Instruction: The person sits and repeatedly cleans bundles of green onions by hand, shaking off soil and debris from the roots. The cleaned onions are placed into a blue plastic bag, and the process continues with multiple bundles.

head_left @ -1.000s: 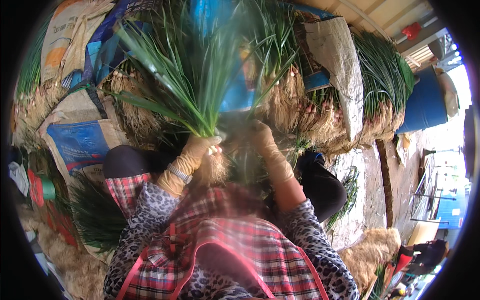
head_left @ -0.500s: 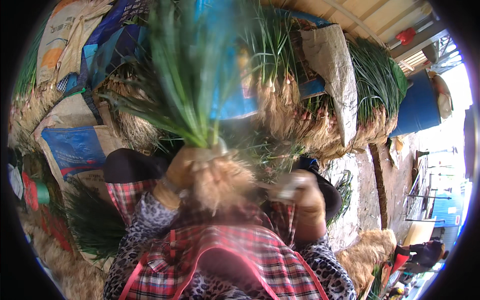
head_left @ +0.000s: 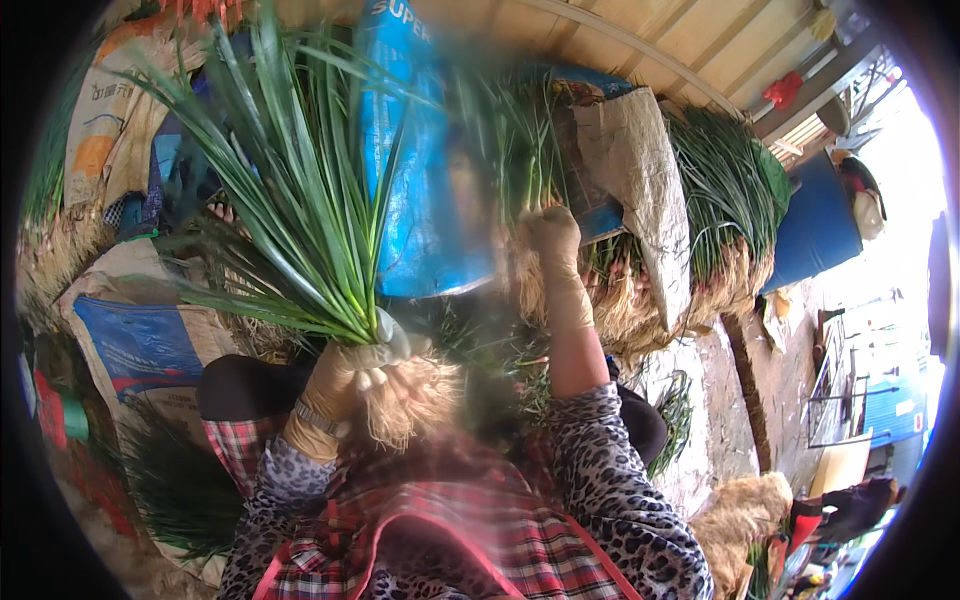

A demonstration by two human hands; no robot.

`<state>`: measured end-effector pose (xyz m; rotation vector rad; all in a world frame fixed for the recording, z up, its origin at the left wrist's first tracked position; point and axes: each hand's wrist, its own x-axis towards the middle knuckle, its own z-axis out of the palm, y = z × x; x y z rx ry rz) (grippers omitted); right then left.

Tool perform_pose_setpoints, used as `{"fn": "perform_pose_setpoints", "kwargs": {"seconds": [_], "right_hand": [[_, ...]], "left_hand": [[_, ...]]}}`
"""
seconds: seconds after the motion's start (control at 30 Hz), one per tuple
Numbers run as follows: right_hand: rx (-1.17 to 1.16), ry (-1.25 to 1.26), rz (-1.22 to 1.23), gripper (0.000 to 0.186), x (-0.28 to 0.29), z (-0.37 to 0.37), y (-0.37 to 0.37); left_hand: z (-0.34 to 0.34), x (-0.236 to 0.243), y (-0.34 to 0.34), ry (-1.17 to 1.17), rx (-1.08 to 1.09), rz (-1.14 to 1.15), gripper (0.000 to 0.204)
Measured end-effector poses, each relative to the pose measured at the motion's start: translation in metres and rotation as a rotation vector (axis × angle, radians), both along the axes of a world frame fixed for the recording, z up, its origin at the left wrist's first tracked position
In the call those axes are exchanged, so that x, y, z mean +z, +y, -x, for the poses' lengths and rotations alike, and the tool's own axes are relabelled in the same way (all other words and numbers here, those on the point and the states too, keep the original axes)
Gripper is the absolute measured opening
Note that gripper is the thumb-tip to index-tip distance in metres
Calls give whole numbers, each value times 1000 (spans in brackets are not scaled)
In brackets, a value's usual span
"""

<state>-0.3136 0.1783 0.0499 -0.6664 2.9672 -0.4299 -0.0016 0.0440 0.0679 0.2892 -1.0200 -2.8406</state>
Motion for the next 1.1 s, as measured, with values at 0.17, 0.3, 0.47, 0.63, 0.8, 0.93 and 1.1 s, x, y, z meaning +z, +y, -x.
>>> {"fn": "perform_pose_setpoints", "kwargs": {"seconds": [0.17, 0.3, 0.47, 0.63, 0.8, 0.93, 1.1], "right_hand": [[-144, -201, 217, 29, -72, 52, 14], [585, 460, -601, 33, 17, -36, 21], [845, 62, 73, 22, -32, -147, 60], [1086, 364, -240, 23, -4, -183, 50], [784, -353, 323, 19, -22, -180, 61], [647, -171, -266, 15, -89, -48, 99], [49, 64, 375, 14, 31, -2, 23]], "left_hand": [[16, -7, 16, -152, -68, -24, 17], [13, -21, 13, -262, 7, -87, 22], [27, -21, 27, -330, -15, -267, 23], [23, -31, 30, -166, -122, -378, 42], [22, -50, 37, 20, -126, -263, 40], [28, -10, 15, 276, 10, -277, 19], [25, -18, 12, 112, 28, -113, 24]]}}
